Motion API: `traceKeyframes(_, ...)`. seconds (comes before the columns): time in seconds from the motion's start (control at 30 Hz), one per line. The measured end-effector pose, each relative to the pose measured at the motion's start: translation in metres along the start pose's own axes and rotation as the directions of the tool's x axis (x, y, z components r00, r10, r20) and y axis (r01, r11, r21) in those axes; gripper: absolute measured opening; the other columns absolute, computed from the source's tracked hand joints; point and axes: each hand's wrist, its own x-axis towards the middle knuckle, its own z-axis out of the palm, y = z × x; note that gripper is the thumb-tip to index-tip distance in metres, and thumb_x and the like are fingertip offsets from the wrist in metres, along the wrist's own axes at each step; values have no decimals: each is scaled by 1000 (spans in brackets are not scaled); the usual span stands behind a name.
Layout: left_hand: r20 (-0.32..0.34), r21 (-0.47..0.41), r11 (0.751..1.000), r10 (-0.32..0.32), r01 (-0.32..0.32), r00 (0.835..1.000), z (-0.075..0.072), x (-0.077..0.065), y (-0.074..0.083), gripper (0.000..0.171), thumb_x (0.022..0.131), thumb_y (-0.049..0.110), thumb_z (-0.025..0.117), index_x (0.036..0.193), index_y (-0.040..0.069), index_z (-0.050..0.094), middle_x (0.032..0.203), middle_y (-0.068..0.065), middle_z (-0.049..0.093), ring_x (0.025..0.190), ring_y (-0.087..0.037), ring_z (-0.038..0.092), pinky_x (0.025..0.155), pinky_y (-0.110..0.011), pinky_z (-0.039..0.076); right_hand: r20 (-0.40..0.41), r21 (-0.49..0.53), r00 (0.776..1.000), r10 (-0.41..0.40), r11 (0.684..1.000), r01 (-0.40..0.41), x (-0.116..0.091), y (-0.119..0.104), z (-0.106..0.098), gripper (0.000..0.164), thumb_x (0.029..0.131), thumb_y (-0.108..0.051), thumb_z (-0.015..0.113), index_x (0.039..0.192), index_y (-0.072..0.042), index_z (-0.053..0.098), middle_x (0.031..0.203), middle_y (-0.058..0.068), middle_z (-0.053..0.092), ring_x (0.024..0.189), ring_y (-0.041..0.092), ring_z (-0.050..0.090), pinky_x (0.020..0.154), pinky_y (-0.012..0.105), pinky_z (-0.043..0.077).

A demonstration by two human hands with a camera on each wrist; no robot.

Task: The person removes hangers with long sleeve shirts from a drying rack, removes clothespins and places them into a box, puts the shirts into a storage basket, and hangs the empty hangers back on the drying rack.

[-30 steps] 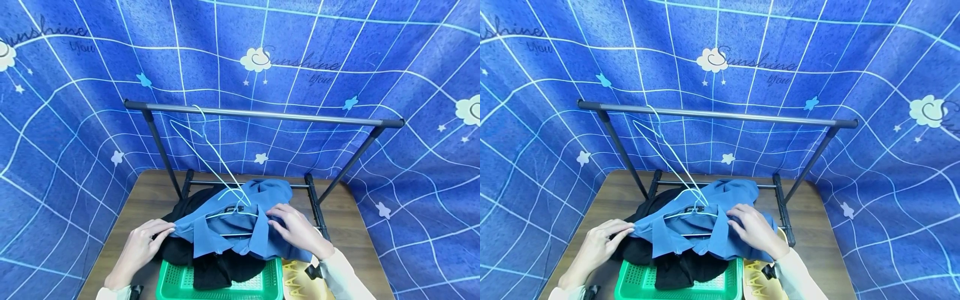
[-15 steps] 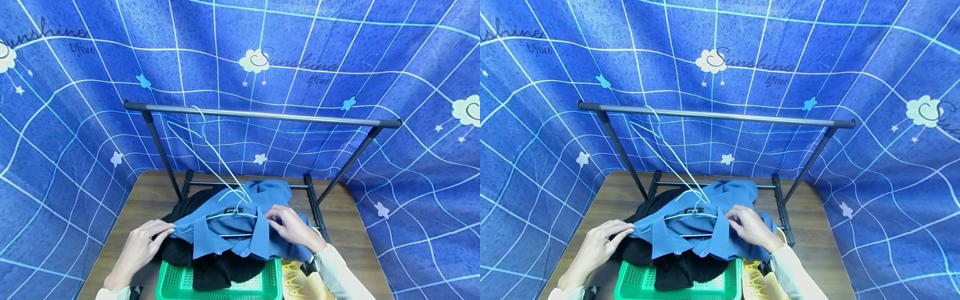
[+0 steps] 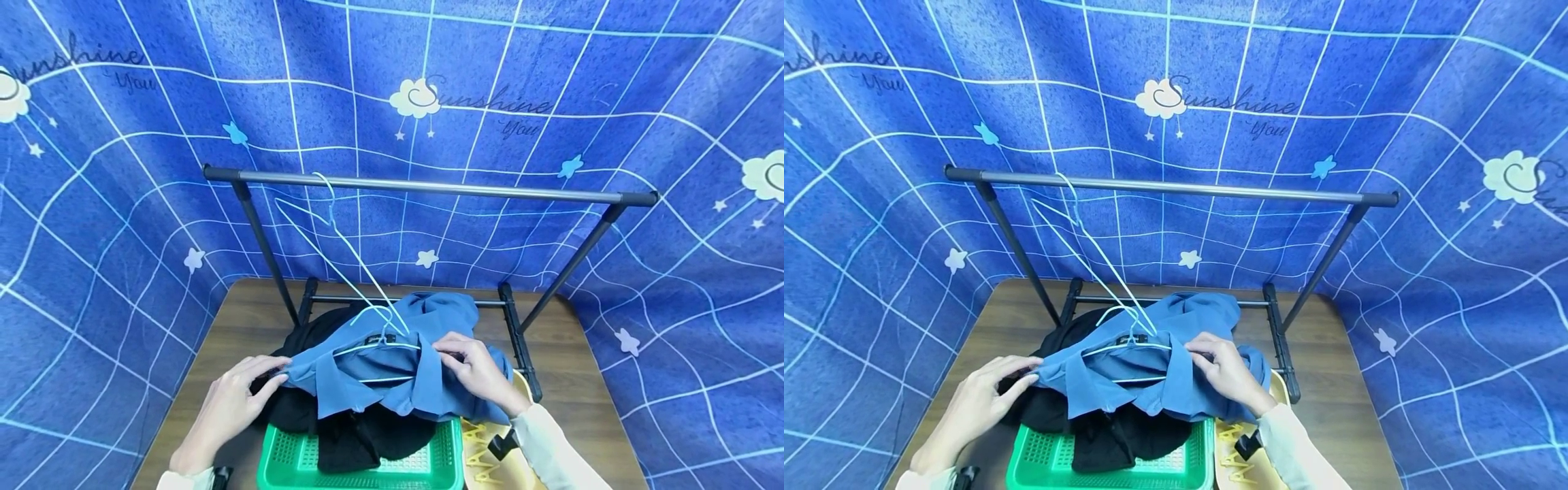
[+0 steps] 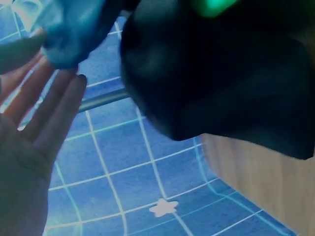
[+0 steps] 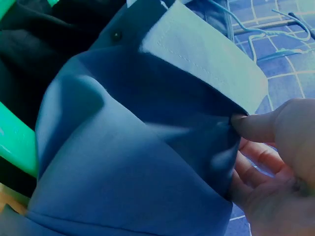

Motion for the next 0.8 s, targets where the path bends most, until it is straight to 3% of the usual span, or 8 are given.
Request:
traceKeyframes(0.07, 3, 0, 1000, -11, 11, 1000, -3, 5, 8, 41, 94, 18, 86, 132, 27, 76, 128, 9, 73, 116, -19, 70, 82, -50, 60, -9, 4, 1000, 8, 1000, -7, 0, -1, 0, 21, 102, -1, 70, 115, -12, 83, 110, -6, 75, 101, 15, 70, 83, 29, 58)
traceKeyframes(0.13, -10, -32, 999, 3, -3, 1000, -7, 14, 19, 45, 95, 17, 84, 138, 27, 73, 137, 6, 70, 124, -19, 66, 87, -48, 58, -12, 4, 1000, 12, 1000, -12, 0, -2, 1, 21, 102, -1, 71, 115, -13, 83, 110, -6, 75, 100, 14, 70, 83, 28, 58)
traceKeyframes(0.3, -50, -122, 987, 99, -105, 994, -7, 41, 58, 46, 98, 11, 80, 141, 24, 71, 144, 5, 65, 127, -17, 61, 95, -33, 53, -8, 6, 1000, 12, 1000, -12, 0, -4, 2, 21, 103, -3, 70, 116, -14, 83, 109, -8, 75, 101, 13, 69, 83, 29, 57)
traceKeyframes(0.47, -37, -110, 978, 176, -179, 984, 8, 58, 86, 34, 99, 18, 80, 132, 25, 78, 133, 7, 71, 108, -11, 63, 79, -31, 56, -2, 5, 1000, 13, 1000, -13, 2, -6, 1, 21, 103, -4, 71, 115, -16, 83, 110, -9, 75, 103, 14, 70, 87, 31, 58)
traceKeyframes(0.6, -25, -79, 980, 180, -182, 983, 21, 63, 92, 32, 98, 24, 81, 130, 25, 79, 129, 6, 75, 95, -9, 60, 65, -27, 51, 7, 12, 1000, 21, 1000, -21, 4, -9, 1, 21, 103, -5, 70, 115, -17, 83, 111, -9, 75, 107, 14, 70, 91, 33, 59)
traceKeyframes(0.8, -25, -57, 979, 196, -197, 980, 27, 70, 97, 25, 98, 28, 82, 123, 26, 83, 117, 10, 78, 85, -7, 58, 59, -23, 47, 3, 16, 1000, 16, 1000, -16, 6, -12, 1, 20, 104, -6, 71, 114, -18, 83, 110, -9, 76, 106, 14, 71, 92, 33, 59)
